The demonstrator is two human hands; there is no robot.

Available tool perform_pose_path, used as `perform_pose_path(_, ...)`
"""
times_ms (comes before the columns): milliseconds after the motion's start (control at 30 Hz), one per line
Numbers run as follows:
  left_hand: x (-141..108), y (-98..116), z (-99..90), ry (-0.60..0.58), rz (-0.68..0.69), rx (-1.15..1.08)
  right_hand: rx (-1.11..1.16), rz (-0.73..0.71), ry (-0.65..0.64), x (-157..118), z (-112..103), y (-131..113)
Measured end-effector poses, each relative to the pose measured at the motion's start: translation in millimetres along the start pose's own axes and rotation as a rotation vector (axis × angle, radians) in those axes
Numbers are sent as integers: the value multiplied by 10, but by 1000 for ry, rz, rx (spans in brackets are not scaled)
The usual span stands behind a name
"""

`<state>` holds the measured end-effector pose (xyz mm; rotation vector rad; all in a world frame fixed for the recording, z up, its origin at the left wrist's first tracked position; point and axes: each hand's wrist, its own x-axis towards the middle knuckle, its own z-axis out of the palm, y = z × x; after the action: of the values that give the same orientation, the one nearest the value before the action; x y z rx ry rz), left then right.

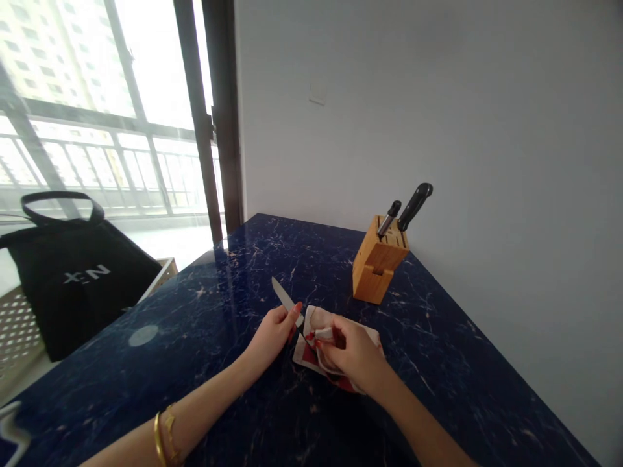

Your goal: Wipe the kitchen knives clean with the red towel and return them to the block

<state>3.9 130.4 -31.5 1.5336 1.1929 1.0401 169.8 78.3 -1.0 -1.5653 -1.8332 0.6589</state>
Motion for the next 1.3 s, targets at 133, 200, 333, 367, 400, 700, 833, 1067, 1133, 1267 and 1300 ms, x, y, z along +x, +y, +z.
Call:
perform_pose_path(133, 27, -24, 23, 16, -45, -29, -156, 2, 9, -46, 34, -71)
perform_pose_path(200, 51, -34, 46, 20, -49, -36, -239, 13, 39, -45, 15, -98)
perform_pose_path(333, 119, -26, 96, 19, -38, -42, -430, 0, 130, -4, -39, -70)
perform_pose_path(367, 141, -19, 106, 19, -34, -43, -459, -6, 152, 16, -51, -41)
perform_pose_path(400, 164, -12, 116, 20, -29, -44, -481, -8, 169, 40, -65, -8)
perform_pose_path(700, 268, 38, 206, 71, 26, -58, -828, -70, 370, 121, -264, -51)
perform_pose_path(833, 234, 55, 239, 14, 47, -53, -686, -65, 346, 97, -216, -108)
perform_pose_path(1067, 205, 44, 234, -101, 84, -94, -273, -114, 178, 53, -17, -112)
perform_pose_path(1133, 207, 31, 227, -107, 86, -116, -196, -148, 130, 32, -29, -121)
perform_pose_path(1267, 152, 20, 253, -125, 51, -123, -73, -125, 99, 28, -55, -75)
perform_pose_path(1300, 128, 21, 266, -129, 52, -124, -48, -105, 91, 32, -48, -57)
